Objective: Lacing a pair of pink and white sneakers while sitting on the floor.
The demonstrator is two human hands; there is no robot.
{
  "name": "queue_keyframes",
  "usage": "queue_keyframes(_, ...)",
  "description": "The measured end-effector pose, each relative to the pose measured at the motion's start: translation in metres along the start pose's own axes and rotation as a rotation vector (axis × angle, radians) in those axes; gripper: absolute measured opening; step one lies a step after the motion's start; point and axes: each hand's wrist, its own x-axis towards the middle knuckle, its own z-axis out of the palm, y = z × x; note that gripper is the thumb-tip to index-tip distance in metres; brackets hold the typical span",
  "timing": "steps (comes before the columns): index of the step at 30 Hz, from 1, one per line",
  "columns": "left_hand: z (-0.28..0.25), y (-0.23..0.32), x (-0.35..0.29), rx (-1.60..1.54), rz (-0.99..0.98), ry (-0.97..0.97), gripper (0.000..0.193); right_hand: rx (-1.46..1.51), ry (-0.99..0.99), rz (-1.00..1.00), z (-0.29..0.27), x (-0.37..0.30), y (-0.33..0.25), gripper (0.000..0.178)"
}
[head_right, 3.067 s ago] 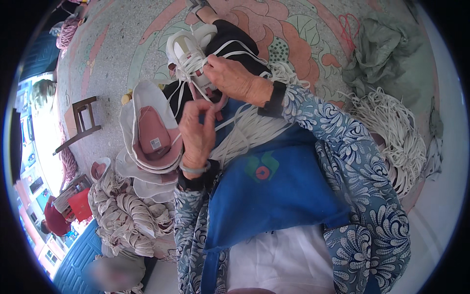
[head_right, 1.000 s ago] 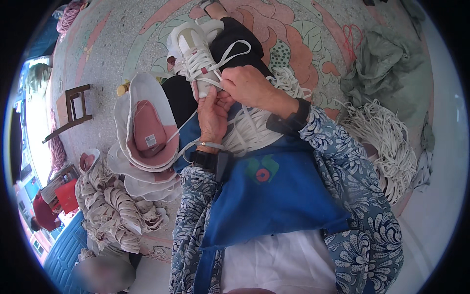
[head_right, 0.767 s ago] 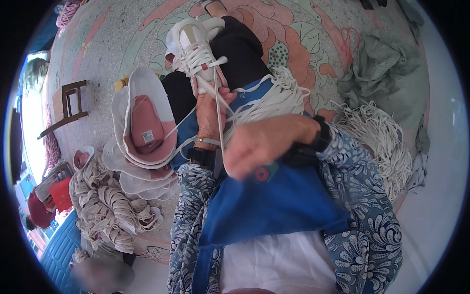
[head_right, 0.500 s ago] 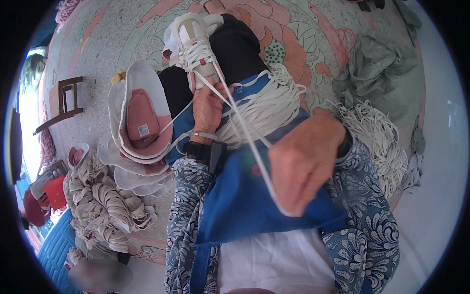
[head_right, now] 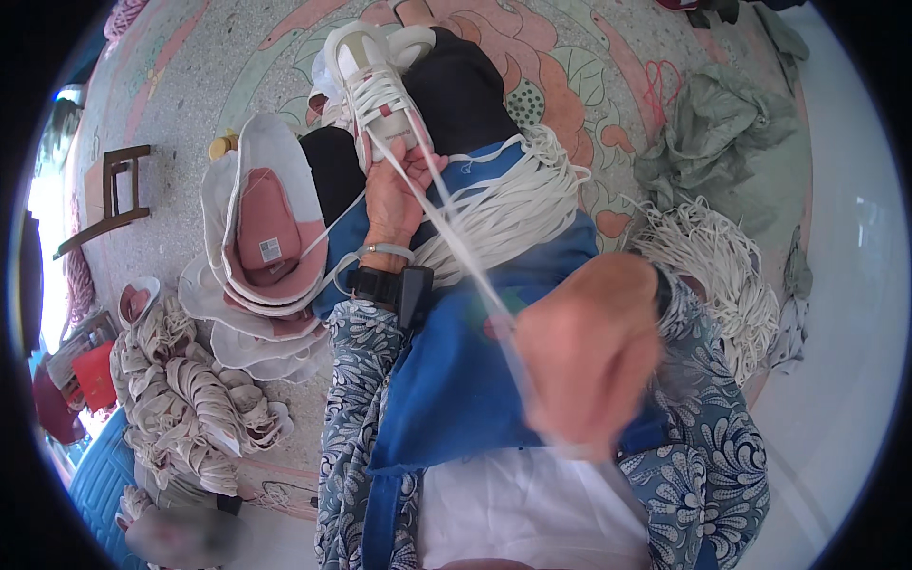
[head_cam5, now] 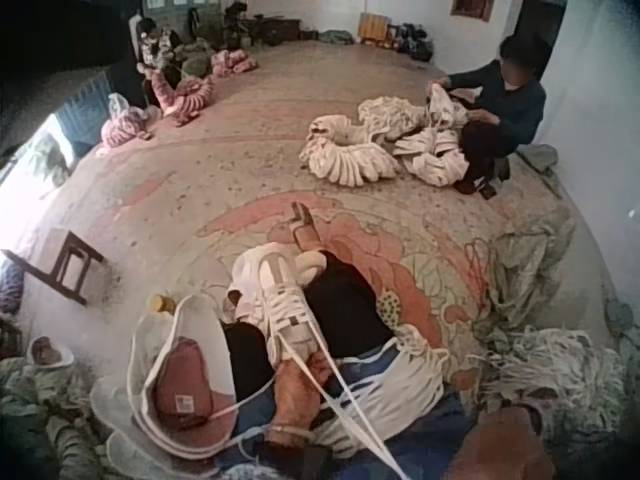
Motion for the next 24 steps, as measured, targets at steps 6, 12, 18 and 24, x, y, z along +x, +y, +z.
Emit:
queue_keyframes(6,0.003,0.012,-0.016,0.092,-0.070,0.047,0.037,-1.002,0.399,0.188,-0.024,0.033,0.008,0.016)
queue_keyframes(12,0.010,0.047,-0.060,-0.187,-0.269,-0.179,0.054,-1.177,0.461,0.253,-0.033,0.055,0.019,0.020)
queue_keyframes(18,0.018,0.072,-0.082,0.067,-0.145,-0.105,0.029,-1.235,0.361,0.159,-0.050,0.070,0.033,0.022)
queue_keyframes(24,0.020,0.070,-0.099,0.609,0.073,0.147,0.030,-0.996,0.429,0.091,-0.047,0.046,0.022,0.022)
